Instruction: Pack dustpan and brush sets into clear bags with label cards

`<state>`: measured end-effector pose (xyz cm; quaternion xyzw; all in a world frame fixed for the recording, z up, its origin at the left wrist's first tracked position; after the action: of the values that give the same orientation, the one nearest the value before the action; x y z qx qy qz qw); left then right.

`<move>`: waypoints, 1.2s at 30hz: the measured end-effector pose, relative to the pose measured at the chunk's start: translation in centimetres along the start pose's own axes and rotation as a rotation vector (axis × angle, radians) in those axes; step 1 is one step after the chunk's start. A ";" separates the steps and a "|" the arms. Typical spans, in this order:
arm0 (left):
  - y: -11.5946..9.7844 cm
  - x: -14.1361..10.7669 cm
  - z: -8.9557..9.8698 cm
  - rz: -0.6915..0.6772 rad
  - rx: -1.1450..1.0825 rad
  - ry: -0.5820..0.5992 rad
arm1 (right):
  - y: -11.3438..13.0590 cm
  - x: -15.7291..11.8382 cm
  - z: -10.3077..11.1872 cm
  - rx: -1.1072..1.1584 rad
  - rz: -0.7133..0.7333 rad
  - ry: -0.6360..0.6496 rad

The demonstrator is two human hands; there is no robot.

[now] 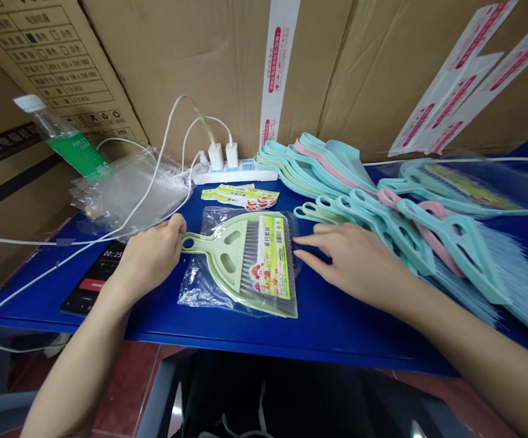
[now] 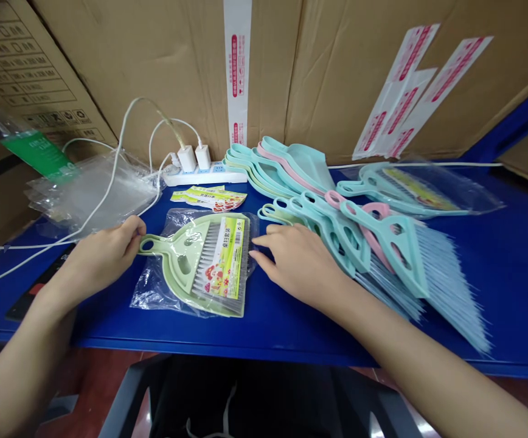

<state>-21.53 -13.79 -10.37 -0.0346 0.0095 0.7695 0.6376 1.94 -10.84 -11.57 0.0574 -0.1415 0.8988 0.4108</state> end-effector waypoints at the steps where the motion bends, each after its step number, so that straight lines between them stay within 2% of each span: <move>1: 0.0 0.0 0.0 0.006 0.005 -0.002 | 0.1 0.0 -0.1 -0.005 0.003 0.003; 10: 0.7 -0.2 0.2 0.069 0.075 0.001 | 0.4 -0.2 -0.3 -0.085 0.054 -0.005; 18: 1.0 -0.3 0.2 0.068 0.098 0.015 | 0.1 -0.6 -0.5 -0.079 0.066 -0.003; 23: 1.3 -0.3 0.2 0.069 0.117 0.027 | 0.1 -0.6 -0.4 -0.070 0.078 0.053; 29: 1.1 -0.4 0.3 0.051 0.145 -0.013 | 0.3 -0.7 -0.5 -0.045 0.113 0.110; 36: 0.8 -0.3 0.9 0.040 0.180 -0.098 | 0.6 -1.5 -0.6 0.012 0.178 0.069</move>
<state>-22.29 -14.17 -9.49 0.0608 0.0483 0.7789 0.6223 2.52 -12.15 -12.58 0.0160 -0.1264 0.9340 0.3337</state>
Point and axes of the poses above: each hand's wrist, its own x-axis towards the middle knuckle, its own z-axis out of the back of the hand, y = z × x, the point moved 9 cm from there along x, towards the middle knuckle, and after that the axes turned 14 degrees about -x, right-handed, at the moved point
